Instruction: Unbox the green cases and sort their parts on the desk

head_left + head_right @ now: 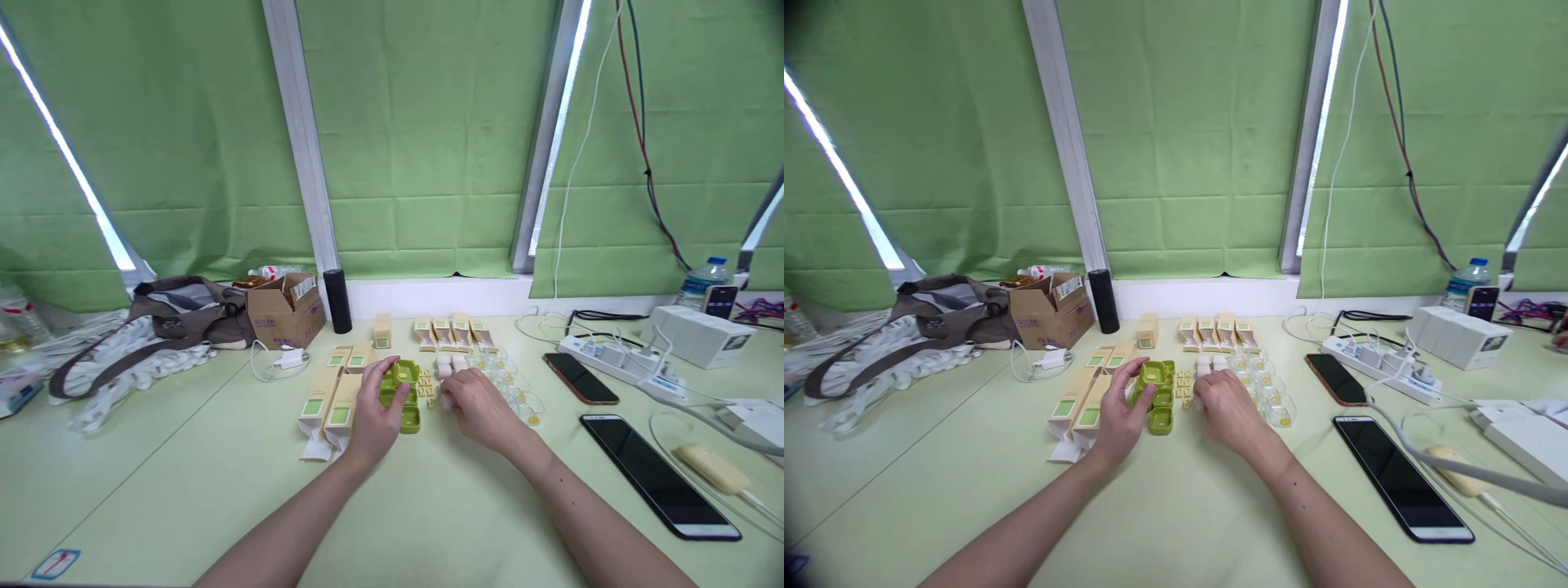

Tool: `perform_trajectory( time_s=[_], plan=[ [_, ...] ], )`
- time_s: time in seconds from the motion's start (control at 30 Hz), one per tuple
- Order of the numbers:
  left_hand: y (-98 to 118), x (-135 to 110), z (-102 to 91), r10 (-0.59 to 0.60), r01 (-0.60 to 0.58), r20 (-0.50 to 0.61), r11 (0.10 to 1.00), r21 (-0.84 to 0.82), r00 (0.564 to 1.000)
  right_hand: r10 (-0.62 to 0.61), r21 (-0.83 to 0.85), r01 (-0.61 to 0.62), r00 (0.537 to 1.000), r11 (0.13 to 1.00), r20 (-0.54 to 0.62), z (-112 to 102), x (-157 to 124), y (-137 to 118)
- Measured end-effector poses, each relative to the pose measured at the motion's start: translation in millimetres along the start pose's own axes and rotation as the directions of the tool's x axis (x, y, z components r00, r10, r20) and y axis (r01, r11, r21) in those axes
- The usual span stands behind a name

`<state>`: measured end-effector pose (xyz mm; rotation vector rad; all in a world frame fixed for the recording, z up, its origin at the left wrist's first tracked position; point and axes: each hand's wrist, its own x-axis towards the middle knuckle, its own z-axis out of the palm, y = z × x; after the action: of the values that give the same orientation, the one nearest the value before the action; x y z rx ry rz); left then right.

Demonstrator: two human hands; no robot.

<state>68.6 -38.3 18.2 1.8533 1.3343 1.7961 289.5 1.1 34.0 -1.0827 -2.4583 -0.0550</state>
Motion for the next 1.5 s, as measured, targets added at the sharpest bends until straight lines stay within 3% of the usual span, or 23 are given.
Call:
perform_trajectory(
  time_s=[0.53, 1.5],
  plan=[
    [2.0, -0.3, -0.6, 0.013, -0.013, 0.019, 1.000, -0.002, 1.000, 0.007, -0.168, 0.003, 0.998, 0.986, 0.059, 2.3, 0.7, 0.6],
    [2.1, -0.2, -0.5, 0.019, -0.019, 0.012, 1.000, 0.000, 1.000, 0.037, -0.224, -0.021, 0.997, 0.974, 0.070, 3.3, 1.3, 3.1]
  ],
)
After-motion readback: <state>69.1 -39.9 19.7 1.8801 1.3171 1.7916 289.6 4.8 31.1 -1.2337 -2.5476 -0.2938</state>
